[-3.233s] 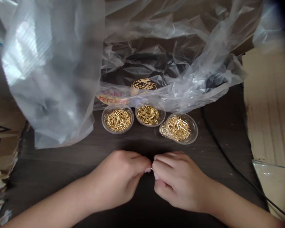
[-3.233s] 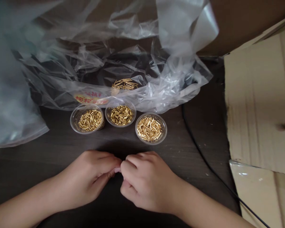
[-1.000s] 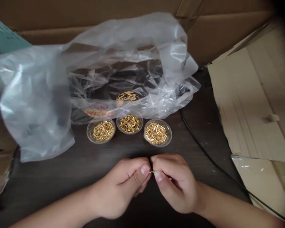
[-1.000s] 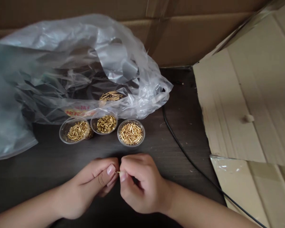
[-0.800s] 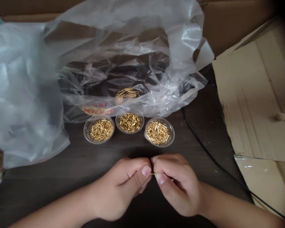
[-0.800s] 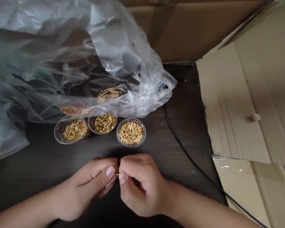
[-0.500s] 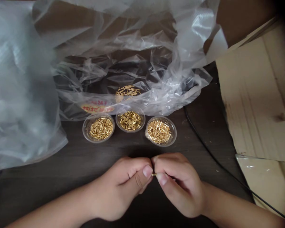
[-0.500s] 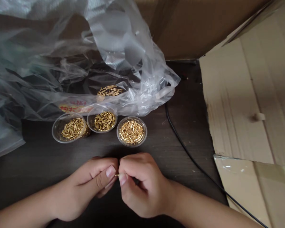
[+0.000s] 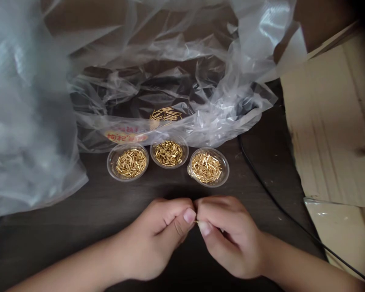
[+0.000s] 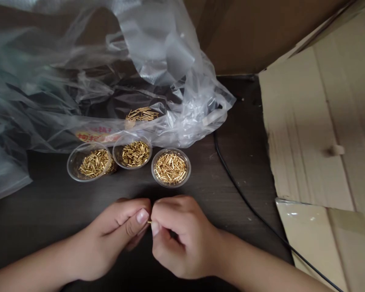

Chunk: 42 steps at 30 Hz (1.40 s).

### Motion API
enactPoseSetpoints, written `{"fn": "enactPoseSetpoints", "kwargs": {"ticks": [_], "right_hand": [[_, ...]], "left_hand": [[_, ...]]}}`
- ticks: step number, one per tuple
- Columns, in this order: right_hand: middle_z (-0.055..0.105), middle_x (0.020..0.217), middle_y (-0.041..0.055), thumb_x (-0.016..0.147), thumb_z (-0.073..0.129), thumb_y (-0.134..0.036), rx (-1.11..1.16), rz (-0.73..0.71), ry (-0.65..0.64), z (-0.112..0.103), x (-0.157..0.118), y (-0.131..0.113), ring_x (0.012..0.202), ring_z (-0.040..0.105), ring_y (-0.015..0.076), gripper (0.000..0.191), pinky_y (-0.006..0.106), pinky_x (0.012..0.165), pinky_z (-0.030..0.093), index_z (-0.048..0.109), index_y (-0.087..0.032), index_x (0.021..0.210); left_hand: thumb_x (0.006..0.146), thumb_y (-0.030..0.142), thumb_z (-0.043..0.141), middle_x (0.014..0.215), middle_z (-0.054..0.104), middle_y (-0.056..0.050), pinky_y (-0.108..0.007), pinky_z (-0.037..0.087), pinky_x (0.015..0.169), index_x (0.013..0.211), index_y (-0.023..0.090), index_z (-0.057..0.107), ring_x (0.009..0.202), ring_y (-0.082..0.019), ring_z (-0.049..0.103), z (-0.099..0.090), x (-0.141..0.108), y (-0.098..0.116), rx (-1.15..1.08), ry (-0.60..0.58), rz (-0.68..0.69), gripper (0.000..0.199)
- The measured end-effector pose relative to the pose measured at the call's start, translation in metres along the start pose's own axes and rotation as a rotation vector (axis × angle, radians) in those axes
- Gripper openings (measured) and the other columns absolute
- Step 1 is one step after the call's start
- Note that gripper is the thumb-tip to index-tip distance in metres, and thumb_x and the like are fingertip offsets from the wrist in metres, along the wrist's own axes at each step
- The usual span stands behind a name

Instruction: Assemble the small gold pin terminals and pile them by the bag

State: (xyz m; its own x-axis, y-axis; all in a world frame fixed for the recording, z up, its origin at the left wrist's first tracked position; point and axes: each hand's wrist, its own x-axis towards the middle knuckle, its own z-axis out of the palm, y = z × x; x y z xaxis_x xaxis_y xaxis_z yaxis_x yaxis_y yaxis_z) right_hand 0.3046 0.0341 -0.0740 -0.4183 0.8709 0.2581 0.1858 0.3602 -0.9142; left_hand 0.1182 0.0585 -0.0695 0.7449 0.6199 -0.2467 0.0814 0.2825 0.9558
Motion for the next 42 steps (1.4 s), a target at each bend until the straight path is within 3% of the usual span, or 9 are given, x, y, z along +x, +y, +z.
{"fn": "enactPoseSetpoints", "kwargs": {"ticks": [8, 26, 42], "right_hand": [[0.035, 0.063, -0.0058, 0.080, 0.042, -0.004, -0.250, -0.063, 0.055, 0.005, -0.006, -0.003, 0.056, 0.036, 0.0093, 0.021, 0.024, 0.054, 0.030, 0.032, -0.022, 0.075], [0.032, 0.062, -0.0047, 0.084, 0.041, -0.005, -0.296, -0.080, 0.119, 0.011, -0.005, -0.001, 0.055, 0.035, 0.0107, 0.023, 0.026, 0.052, 0.028, 0.030, -0.022, 0.074], [0.039, 0.062, -0.0032, 0.086, 0.042, -0.006, -0.484, -0.107, 0.144, 0.016, -0.009, -0.001, 0.055, 0.041, 0.0126, 0.021, 0.027, 0.054, 0.035, 0.037, -0.023, 0.075]], "left_hand": [[0.108, 0.034, 0.038, 0.059, 0.040, 0.005, -0.023, 0.031, 0.052, 0.069, 0.019, 0.037, 0.054, -0.009, 0.035, 0.003, 0.000, 0.001, 0.114, 0.078, 0.066, 0.042], [0.108, 0.040, 0.039, 0.058, 0.038, 0.006, -0.022, 0.031, 0.052, 0.069, 0.019, 0.037, 0.053, -0.009, 0.034, 0.004, 0.001, 0.002, 0.052, 0.070, 0.033, 0.045], [0.109, 0.037, 0.037, 0.063, 0.041, 0.005, -0.023, 0.032, 0.053, 0.072, 0.018, 0.043, 0.056, -0.009, 0.035, 0.007, 0.000, -0.001, 0.011, 0.123, 0.022, 0.042]]}}
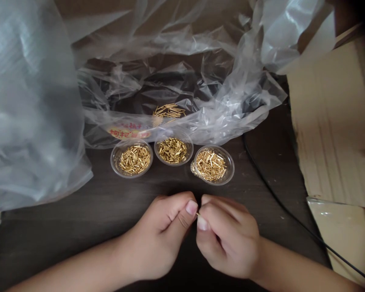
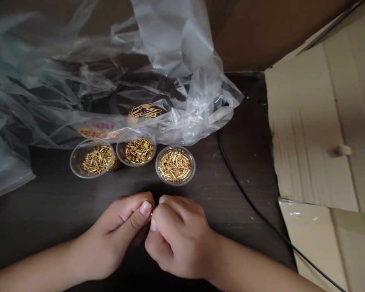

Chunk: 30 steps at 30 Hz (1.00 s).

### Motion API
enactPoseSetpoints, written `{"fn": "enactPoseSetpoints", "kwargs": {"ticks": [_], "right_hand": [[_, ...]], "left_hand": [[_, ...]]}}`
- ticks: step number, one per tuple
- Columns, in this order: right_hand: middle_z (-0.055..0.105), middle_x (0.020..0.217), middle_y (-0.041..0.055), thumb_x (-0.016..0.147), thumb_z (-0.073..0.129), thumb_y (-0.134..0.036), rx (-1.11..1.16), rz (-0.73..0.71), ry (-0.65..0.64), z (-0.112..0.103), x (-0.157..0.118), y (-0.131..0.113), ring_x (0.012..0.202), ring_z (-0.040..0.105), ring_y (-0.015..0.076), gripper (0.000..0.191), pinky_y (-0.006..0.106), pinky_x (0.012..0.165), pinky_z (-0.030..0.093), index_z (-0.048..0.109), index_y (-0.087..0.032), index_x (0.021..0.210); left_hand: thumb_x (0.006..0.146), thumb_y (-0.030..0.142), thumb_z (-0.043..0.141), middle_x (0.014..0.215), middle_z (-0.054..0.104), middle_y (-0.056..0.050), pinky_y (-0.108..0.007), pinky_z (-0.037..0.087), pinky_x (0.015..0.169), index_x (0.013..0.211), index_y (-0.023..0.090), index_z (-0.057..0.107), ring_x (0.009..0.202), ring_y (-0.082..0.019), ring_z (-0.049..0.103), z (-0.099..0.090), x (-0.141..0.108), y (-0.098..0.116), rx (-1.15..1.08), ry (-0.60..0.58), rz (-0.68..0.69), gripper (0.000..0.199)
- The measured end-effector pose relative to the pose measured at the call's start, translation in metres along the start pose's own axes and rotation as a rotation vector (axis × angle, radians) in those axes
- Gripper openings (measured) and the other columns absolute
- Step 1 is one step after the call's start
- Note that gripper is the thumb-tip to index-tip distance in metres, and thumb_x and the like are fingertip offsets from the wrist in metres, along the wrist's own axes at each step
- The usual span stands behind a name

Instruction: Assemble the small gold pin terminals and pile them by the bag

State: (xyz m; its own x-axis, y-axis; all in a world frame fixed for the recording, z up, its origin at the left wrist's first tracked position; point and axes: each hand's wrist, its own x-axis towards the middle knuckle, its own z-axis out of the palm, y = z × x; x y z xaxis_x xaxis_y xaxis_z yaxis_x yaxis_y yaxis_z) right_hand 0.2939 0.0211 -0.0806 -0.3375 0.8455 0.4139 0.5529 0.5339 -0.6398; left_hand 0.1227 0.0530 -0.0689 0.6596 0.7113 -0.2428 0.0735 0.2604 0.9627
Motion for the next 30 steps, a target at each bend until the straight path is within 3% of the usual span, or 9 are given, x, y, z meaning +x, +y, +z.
{"fn": "enactPoseSetpoints", "kwargs": {"ticks": [6, 12, 17, 21, 26, 30], "right_hand": [[0.039, 0.062, -0.0032, 0.087, 0.043, -0.006, -0.042, -0.010, 0.032, 0.002, -0.002, -0.001, 0.055, 0.041, 0.0129, 0.021, 0.027, 0.054, 0.036, 0.038, -0.023, 0.075], [0.036, 0.063, -0.0031, 0.088, 0.043, -0.005, 0.057, 0.002, 0.050, 0.001, 0.000, 0.004, 0.056, 0.039, 0.0122, 0.020, 0.027, 0.053, 0.033, 0.040, -0.021, 0.076], [0.042, 0.066, -0.0020, 0.093, 0.044, -0.006, 0.120, -0.001, 0.091, 0.001, 0.002, 0.006, 0.059, 0.042, 0.0124, 0.020, 0.027, 0.054, 0.035, 0.047, -0.020, 0.080], [0.055, 0.072, 0.0013, 0.095, 0.048, -0.008, 0.141, 0.027, 0.159, -0.002, 0.003, 0.004, 0.063, 0.053, 0.0131, 0.017, 0.026, 0.057, 0.045, 0.058, -0.018, 0.086], [0.066, 0.085, 0.0048, 0.091, 0.059, -0.005, 0.115, 0.017, 0.265, -0.004, 0.003, 0.002, 0.071, 0.064, 0.0147, 0.019, 0.026, 0.060, 0.054, 0.067, -0.018, 0.102], [0.067, 0.085, 0.0047, 0.090, 0.060, -0.005, 0.179, -0.031, 0.256, 0.000, 0.004, 0.002, 0.074, 0.064, 0.0147, 0.015, 0.026, 0.063, 0.054, 0.066, -0.017, 0.098]], "left_hand": [[0.110, 0.037, 0.037, 0.065, 0.042, 0.005, -0.023, 0.034, 0.055, 0.074, 0.017, 0.044, 0.057, -0.009, 0.035, 0.004, -0.003, -0.002, -0.017, 0.027, 0.012, 0.041], [0.110, 0.039, 0.038, 0.064, 0.040, 0.005, -0.023, 0.032, 0.054, 0.073, 0.018, 0.041, 0.057, -0.009, 0.033, 0.003, -0.003, 0.000, -0.023, 0.026, 0.026, 0.043], [0.110, 0.045, 0.037, 0.063, 0.036, 0.006, -0.024, 0.027, 0.051, 0.075, 0.019, 0.039, 0.056, -0.009, 0.029, 0.002, -0.006, -0.004, -0.104, -0.004, -0.019, 0.043], [0.109, 0.047, 0.039, 0.063, 0.035, 0.005, -0.023, 0.025, 0.050, 0.076, 0.019, 0.040, 0.056, -0.010, 0.029, 0.000, -0.008, -0.007, -0.187, -0.040, -0.036, 0.043], [0.108, 0.044, 0.041, 0.065, 0.036, 0.006, -0.023, 0.028, 0.054, 0.078, 0.019, 0.042, 0.057, -0.010, 0.031, -0.006, -0.011, 0.001, -0.028, -0.028, 0.016, 0.039], [0.105, 0.034, 0.048, 0.068, 0.045, 0.004, -0.024, 0.033, 0.061, 0.079, 0.016, 0.051, 0.065, -0.011, 0.038, -0.008, -0.014, 0.011, 0.165, 0.061, 0.055, 0.031]]}}
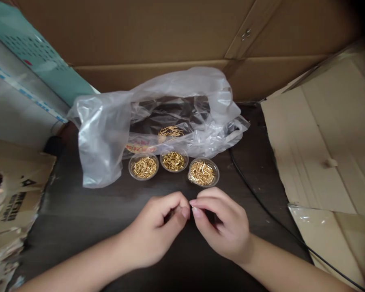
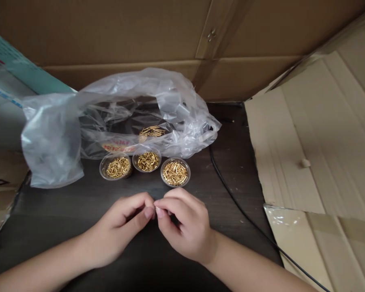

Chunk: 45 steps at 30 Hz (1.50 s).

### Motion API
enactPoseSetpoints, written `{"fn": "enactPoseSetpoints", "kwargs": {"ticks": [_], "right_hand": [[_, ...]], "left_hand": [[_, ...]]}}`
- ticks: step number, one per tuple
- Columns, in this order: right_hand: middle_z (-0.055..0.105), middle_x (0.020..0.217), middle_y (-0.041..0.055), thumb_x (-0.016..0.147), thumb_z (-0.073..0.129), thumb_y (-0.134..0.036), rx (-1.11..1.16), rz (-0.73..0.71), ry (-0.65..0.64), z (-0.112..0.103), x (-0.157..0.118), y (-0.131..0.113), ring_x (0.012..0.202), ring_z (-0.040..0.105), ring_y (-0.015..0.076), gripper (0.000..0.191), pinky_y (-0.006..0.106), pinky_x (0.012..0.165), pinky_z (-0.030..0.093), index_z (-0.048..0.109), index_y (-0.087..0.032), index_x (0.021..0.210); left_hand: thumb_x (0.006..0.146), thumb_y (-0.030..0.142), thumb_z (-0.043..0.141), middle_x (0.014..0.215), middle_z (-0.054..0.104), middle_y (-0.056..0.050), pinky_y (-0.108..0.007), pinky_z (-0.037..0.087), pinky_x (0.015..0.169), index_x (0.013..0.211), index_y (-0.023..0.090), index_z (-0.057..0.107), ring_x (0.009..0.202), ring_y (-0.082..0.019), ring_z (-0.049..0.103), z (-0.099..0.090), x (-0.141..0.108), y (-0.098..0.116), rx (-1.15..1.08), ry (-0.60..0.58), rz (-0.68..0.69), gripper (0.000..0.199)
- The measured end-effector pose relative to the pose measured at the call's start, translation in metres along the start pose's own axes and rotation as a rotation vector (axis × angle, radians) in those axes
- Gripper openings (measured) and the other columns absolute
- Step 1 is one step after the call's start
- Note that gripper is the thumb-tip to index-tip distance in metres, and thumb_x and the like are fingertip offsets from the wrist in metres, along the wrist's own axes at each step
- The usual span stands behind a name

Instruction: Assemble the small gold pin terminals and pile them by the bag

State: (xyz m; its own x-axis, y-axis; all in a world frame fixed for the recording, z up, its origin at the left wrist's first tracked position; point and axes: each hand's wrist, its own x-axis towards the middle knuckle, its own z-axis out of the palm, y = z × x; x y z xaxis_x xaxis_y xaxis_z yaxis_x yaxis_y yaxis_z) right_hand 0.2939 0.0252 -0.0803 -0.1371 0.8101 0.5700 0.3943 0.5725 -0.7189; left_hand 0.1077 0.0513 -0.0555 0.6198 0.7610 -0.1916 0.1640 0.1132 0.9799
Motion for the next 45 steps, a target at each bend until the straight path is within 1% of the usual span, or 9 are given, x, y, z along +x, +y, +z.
{"fn": "enactPoseSetpoints", "kwargs": {"ticks": [5, 11, 18, 23, 31, 35, 38, 42, 45], "right_hand": [[0.056, 0.075, 0.0023, 0.093, 0.053, -0.008, 0.013, 0.003, -0.078, 0.002, -0.003, 0.004, 0.067, 0.054, 0.0139, 0.012, 0.027, 0.060, 0.046, 0.058, -0.017, 0.085], [0.052, 0.071, 0.0014, 0.097, 0.049, -0.012, -0.082, -0.034, -0.234, 0.002, -0.007, 0.007, 0.063, 0.048, 0.0136, 0.020, 0.028, 0.059, 0.040, 0.055, -0.017, 0.080], [0.068, 0.085, 0.0057, 0.091, 0.063, -0.006, -0.122, -0.096, -0.011, -0.002, -0.005, 0.003, 0.072, 0.064, 0.0135, 0.012, 0.025, 0.065, 0.054, 0.068, -0.015, 0.098], [0.074, 0.083, 0.0062, 0.089, 0.065, -0.002, -0.038, -0.150, -0.004, -0.001, -0.002, 0.003, 0.070, 0.067, 0.0156, 0.015, 0.029, 0.065, 0.057, 0.068, -0.015, 0.097], [0.079, 0.095, 0.0064, 0.089, 0.064, -0.003, 0.032, -0.105, 0.062, 0.003, -0.007, 0.005, 0.074, 0.074, 0.0161, 0.025, 0.029, 0.065, 0.061, 0.062, -0.019, 0.107], [0.077, 0.104, 0.0112, 0.089, 0.065, -0.004, 0.059, -0.154, 0.002, -0.001, -0.006, 0.005, 0.085, 0.075, 0.0187, 0.019, 0.030, 0.071, 0.063, 0.066, -0.017, 0.103], [0.071, 0.102, 0.0117, 0.090, 0.067, -0.007, 0.084, -0.187, -0.058, -0.002, -0.005, 0.005, 0.079, 0.072, 0.0165, 0.015, 0.028, 0.065, 0.060, 0.073, -0.015, 0.101], [0.065, 0.097, 0.0100, 0.091, 0.067, -0.008, 0.166, -0.130, -0.093, 0.000, -0.006, 0.008, 0.074, 0.067, 0.0137, 0.017, 0.025, 0.060, 0.058, 0.076, -0.014, 0.104], [0.065, 0.093, 0.0086, 0.091, 0.067, -0.008, 0.118, -0.113, -0.089, 0.000, -0.006, 0.008, 0.073, 0.066, 0.0132, 0.017, 0.025, 0.060, 0.056, 0.076, -0.013, 0.105]], "left_hand": [[0.099, 0.031, 0.058, 0.073, 0.058, -0.001, -0.023, 0.039, 0.057, 0.087, 0.013, 0.069, 0.062, -0.012, 0.049, 0.001, 0.000, 0.005, 0.087, 0.133, 0.014, 0.024], [0.099, 0.029, 0.058, 0.078, 0.060, -0.002, -0.021, 0.044, 0.053, 0.087, 0.012, 0.072, 0.055, -0.009, 0.056, -0.002, -0.006, 0.000, 0.126, 0.146, -0.009, 0.025], [0.092, 0.029, 0.068, 0.077, 0.061, -0.001, -0.020, 0.047, 0.051, 0.088, 0.012, 0.071, 0.053, -0.009, 0.060, -0.011, -0.003, -0.015, -0.118, 0.142, 0.025, 0.018], [0.087, 0.028, 0.075, 0.068, 0.063, -0.001, -0.021, 0.048, 0.054, 0.088, 0.011, 0.072, 0.054, -0.010, 0.062, -0.009, -0.005, -0.016, -0.141, 0.136, 0.026, 0.017], [0.088, 0.029, 0.073, 0.071, 0.062, -0.001, -0.020, 0.048, 0.054, 0.088, 0.011, 0.069, 0.055, -0.010, 0.061, -0.008, -0.004, -0.017, -0.151, 0.121, 0.061, 0.018], [0.092, 0.030, 0.069, 0.076, 0.061, -0.001, -0.020, 0.049, 0.056, 0.088, 0.011, 0.069, 0.056, -0.009, 0.061, -0.010, -0.005, -0.016, -0.147, 0.093, 0.066, 0.019], [0.095, 0.029, 0.066, 0.077, 0.062, -0.001, -0.020, 0.049, 0.057, 0.090, 0.011, 0.070, 0.057, -0.008, 0.062, -0.010, -0.006, -0.014, -0.132, 0.066, 0.064, 0.019], [0.096, 0.029, 0.065, 0.074, 0.062, 0.000, -0.019, 0.048, 0.058, 0.089, 0.012, 0.070, 0.057, -0.008, 0.061, -0.009, -0.008, -0.013, -0.139, 0.032, 0.042, 0.019], [0.096, 0.029, 0.066, 0.074, 0.062, 0.000, -0.018, 0.048, 0.059, 0.090, 0.012, 0.070, 0.058, -0.008, 0.061, -0.009, -0.008, -0.013, -0.170, 0.018, 0.019, 0.019]]}}
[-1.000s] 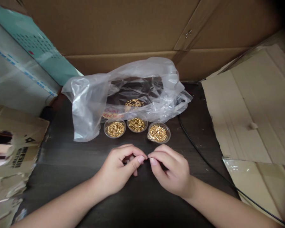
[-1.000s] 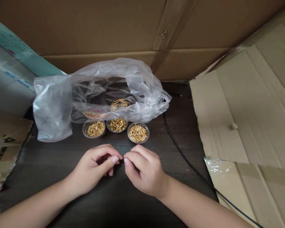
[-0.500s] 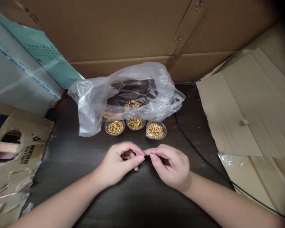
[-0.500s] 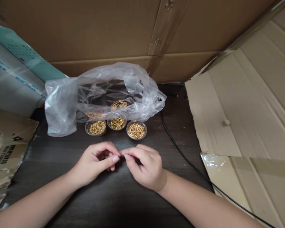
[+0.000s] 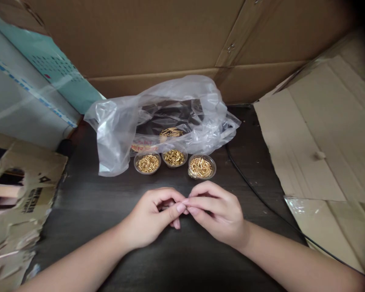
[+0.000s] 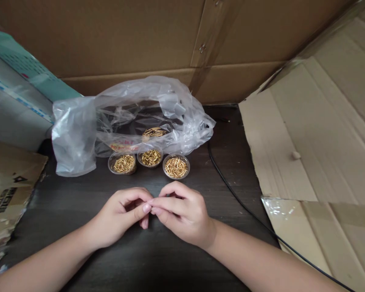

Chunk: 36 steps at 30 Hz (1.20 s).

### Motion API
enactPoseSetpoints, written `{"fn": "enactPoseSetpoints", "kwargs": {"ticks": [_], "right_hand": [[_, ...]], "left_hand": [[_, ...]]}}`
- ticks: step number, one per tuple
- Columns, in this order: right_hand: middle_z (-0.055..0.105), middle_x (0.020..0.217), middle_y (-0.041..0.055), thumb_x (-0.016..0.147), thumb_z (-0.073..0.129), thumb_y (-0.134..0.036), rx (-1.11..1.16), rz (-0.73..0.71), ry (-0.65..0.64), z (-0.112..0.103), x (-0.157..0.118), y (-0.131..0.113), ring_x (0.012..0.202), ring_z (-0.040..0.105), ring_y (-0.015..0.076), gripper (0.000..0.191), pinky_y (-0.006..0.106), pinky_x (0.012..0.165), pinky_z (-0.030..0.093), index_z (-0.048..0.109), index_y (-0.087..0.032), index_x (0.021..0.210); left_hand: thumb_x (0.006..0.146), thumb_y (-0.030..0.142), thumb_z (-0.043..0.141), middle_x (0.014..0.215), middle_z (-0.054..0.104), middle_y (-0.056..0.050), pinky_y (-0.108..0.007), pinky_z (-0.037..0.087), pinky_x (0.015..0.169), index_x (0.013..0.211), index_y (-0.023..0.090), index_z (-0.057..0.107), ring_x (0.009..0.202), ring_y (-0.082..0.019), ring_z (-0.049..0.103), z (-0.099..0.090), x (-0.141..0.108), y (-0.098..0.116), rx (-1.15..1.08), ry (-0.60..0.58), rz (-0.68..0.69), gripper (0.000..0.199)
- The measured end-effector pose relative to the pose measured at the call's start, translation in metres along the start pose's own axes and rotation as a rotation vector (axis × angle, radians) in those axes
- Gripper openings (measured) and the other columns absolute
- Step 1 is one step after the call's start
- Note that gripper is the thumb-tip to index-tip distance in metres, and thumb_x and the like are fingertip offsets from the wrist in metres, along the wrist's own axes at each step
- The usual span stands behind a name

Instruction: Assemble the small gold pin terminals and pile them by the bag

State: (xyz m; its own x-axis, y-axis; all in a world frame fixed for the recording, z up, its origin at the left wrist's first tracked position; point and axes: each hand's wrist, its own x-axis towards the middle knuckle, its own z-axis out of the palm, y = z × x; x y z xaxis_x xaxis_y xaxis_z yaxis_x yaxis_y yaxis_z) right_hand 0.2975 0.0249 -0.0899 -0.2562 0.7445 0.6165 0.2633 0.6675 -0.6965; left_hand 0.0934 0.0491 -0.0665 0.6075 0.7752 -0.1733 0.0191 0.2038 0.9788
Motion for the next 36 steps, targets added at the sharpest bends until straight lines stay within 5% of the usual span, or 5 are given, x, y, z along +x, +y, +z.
{"fn": "enactPoseSetpoints", "kwargs": {"ticks": [6, 22, 36], "right_hand": [[0.070, 0.085, 0.0072, 0.092, 0.064, -0.007, -0.174, -0.008, 0.019, -0.0006, 0.0032, -0.0028, 0.071, 0.066, 0.0137, 0.008, 0.026, 0.065, 0.054, 0.071, -0.012, 0.094], [0.044, 0.067, -0.0031, 0.095, 0.047, -0.011, 0.037, 0.151, -0.154, -0.0003, 0.0051, -0.0018, 0.057, 0.041, 0.0098, 0.018, 0.025, 0.052, 0.032, 0.047, -0.020, 0.079], [0.041, 0.067, -0.0042, 0.095, 0.048, -0.010, 0.045, 0.187, -0.172, -0.0009, 0.0041, -0.0003, 0.057, 0.039, 0.0080, 0.019, 0.023, 0.053, 0.030, 0.043, -0.020, 0.079]], "left_hand": [[0.096, 0.033, 0.067, 0.079, 0.063, -0.001, -0.019, 0.050, 0.059, 0.089, 0.013, 0.068, 0.059, -0.007, 0.060, -0.0003, 0.0009, -0.0014, -0.032, 0.033, -0.031, 0.021], [0.099, 0.018, 0.061, 0.068, 0.062, 0.001, -0.021, 0.048, 0.061, 0.084, 0.014, 0.070, 0.057, -0.009, 0.061, -0.0002, 0.0020, -0.0018, 0.404, 0.081, 0.199, 0.018], [0.099, 0.016, 0.061, 0.071, 0.062, 0.001, -0.019, 0.048, 0.059, 0.085, 0.014, 0.070, 0.055, -0.007, 0.061, 0.0010, 0.0038, -0.0039, 0.414, 0.071, 0.190, 0.017]]}}
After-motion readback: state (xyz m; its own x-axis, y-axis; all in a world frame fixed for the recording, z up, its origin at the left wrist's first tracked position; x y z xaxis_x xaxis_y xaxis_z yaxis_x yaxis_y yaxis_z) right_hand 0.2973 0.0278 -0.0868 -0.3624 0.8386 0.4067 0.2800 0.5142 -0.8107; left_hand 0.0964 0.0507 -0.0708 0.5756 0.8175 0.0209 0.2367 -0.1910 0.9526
